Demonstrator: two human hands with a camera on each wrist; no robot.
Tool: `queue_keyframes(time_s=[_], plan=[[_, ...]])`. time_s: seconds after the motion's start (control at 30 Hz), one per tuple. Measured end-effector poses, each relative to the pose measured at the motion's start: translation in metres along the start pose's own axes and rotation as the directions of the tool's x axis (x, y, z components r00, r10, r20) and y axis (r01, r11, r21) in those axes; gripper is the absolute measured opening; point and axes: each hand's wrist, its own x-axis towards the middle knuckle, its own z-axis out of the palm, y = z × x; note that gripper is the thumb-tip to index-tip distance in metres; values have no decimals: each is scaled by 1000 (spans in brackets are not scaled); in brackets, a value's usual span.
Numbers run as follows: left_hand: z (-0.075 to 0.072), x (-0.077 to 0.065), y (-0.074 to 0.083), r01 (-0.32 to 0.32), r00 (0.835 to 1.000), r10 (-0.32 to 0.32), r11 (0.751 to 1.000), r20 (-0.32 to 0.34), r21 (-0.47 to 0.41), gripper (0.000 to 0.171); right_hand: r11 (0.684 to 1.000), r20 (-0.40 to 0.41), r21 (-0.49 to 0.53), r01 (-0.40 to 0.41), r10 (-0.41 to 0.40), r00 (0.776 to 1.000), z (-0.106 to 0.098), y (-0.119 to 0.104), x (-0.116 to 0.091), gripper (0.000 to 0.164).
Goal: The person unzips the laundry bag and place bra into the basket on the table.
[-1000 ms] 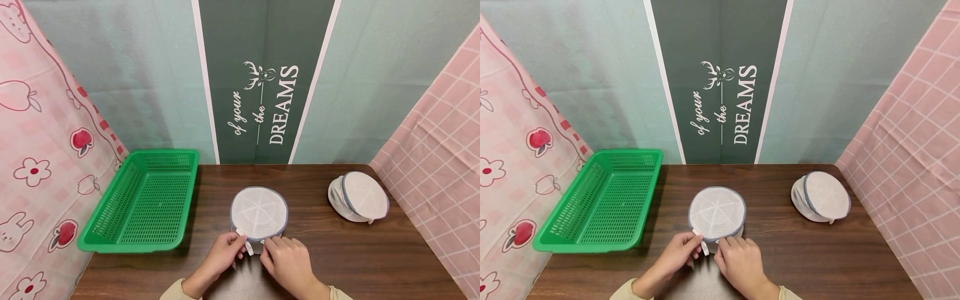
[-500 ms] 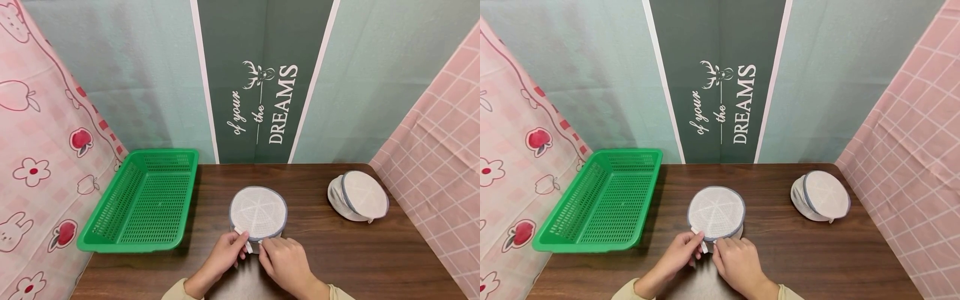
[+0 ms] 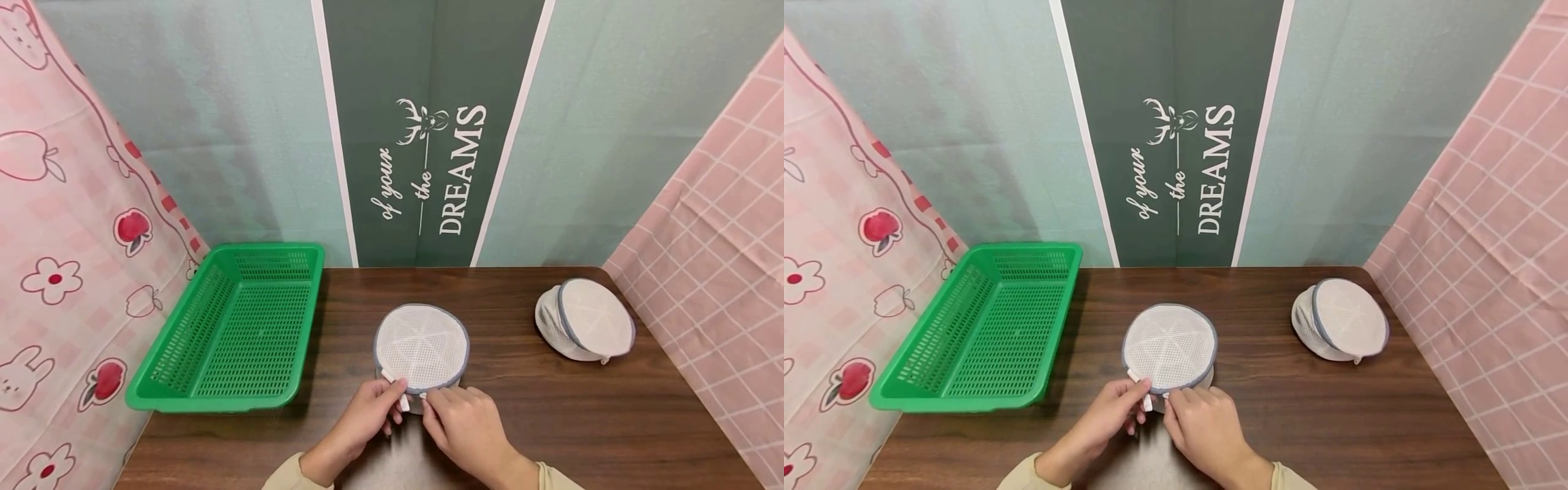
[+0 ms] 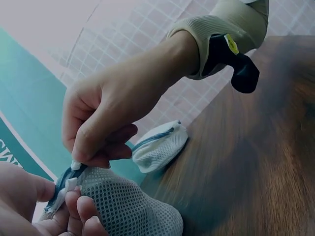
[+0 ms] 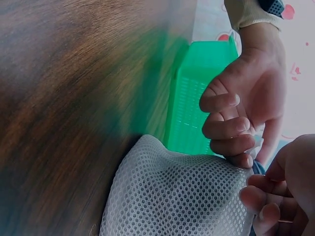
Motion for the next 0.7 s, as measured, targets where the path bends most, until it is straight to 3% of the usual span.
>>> queue_keyframes(time_s=[0.4, 0.7], plan=[[-2, 0, 3, -3, 1000, 4, 999, 19, -47, 35, 1000, -18, 5, 2, -2, 1000, 1, 4, 2, 27], [-1, 0, 4, -3, 1000, 4, 999, 19, -34, 33, 1000, -3, -4, -14, 14, 1000, -1, 5, 3, 29]])
